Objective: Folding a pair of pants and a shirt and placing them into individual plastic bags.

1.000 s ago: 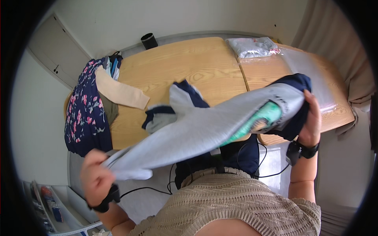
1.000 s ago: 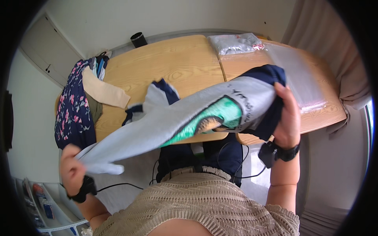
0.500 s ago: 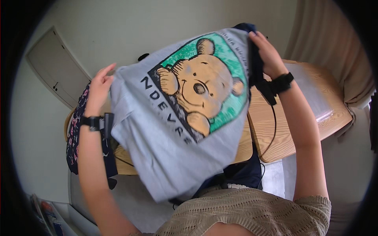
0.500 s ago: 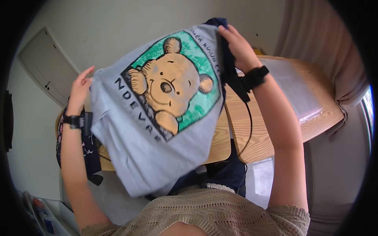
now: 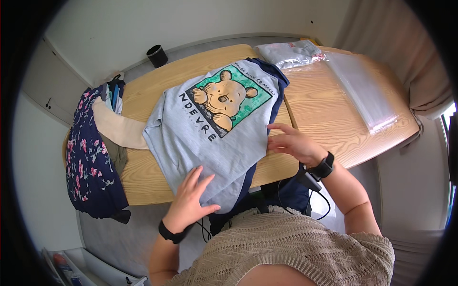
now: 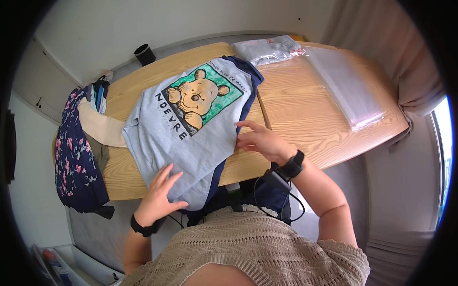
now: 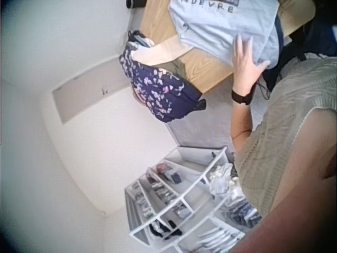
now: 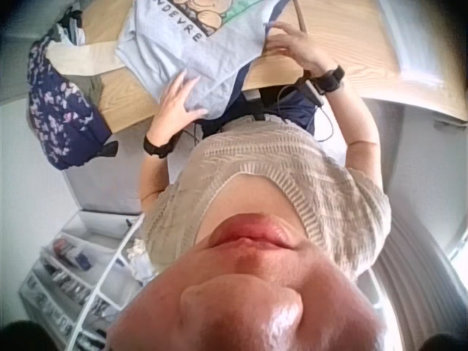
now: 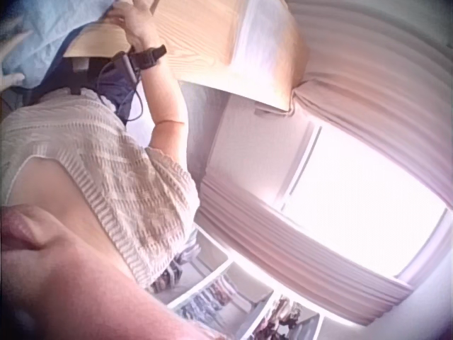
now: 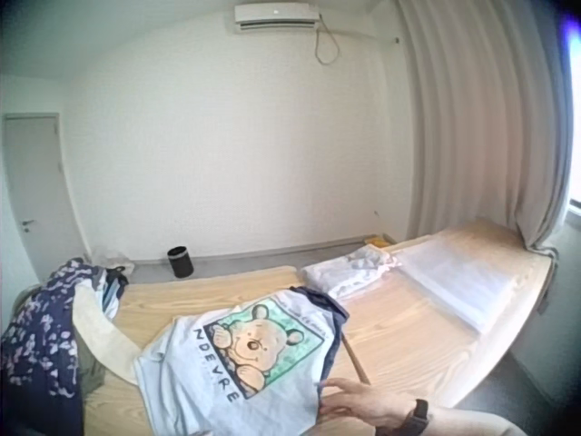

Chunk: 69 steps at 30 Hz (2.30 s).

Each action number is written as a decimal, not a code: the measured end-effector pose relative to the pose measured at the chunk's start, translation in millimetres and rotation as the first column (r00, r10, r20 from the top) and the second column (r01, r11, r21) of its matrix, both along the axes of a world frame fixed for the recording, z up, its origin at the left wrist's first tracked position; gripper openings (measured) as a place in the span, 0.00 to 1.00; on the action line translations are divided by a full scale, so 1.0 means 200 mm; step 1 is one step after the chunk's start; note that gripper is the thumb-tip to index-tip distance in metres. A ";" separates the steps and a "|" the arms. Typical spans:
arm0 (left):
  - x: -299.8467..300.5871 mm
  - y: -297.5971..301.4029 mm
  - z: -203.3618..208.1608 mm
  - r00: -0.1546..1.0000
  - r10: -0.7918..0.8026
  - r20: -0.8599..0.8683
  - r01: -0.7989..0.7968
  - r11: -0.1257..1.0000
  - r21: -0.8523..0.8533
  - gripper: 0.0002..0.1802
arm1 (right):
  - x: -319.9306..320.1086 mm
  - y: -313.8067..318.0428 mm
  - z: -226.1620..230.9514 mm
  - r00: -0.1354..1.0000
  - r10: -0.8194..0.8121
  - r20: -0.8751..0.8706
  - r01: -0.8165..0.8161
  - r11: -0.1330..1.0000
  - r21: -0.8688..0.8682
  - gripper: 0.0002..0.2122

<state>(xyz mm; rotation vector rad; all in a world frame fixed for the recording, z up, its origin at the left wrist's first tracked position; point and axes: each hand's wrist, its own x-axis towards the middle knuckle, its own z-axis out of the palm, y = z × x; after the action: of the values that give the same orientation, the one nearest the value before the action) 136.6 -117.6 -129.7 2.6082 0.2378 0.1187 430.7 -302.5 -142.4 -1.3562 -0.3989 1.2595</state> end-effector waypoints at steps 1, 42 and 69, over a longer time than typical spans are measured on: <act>-0.02 -0.03 -0.03 0.998 0.057 -0.027 -0.058 0.998 -0.040 0.43 | 0.00 0.01 -0.03 1.000 -0.009 -0.003 0.009 1.000 -0.003 0.20; -0.12 0.17 0.03 0.845 0.178 0.504 -0.198 0.980 -0.015 0.20 | -0.02 -0.71 0.39 0.591 -0.801 0.090 0.373 0.371 0.850 0.10; 0.46 1.20 -0.04 0.908 0.403 0.112 -0.358 0.887 -0.292 0.26 | 0.97 1.35 0.04 -0.099 0.467 0.879 -0.170 0.862 -0.477 0.18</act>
<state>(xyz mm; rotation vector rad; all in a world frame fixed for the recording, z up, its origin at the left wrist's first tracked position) 228.0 121.6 -138.0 2.2386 0.6601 0.4168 624.4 -33.2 -134.2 -2.3523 -1.8156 0.3251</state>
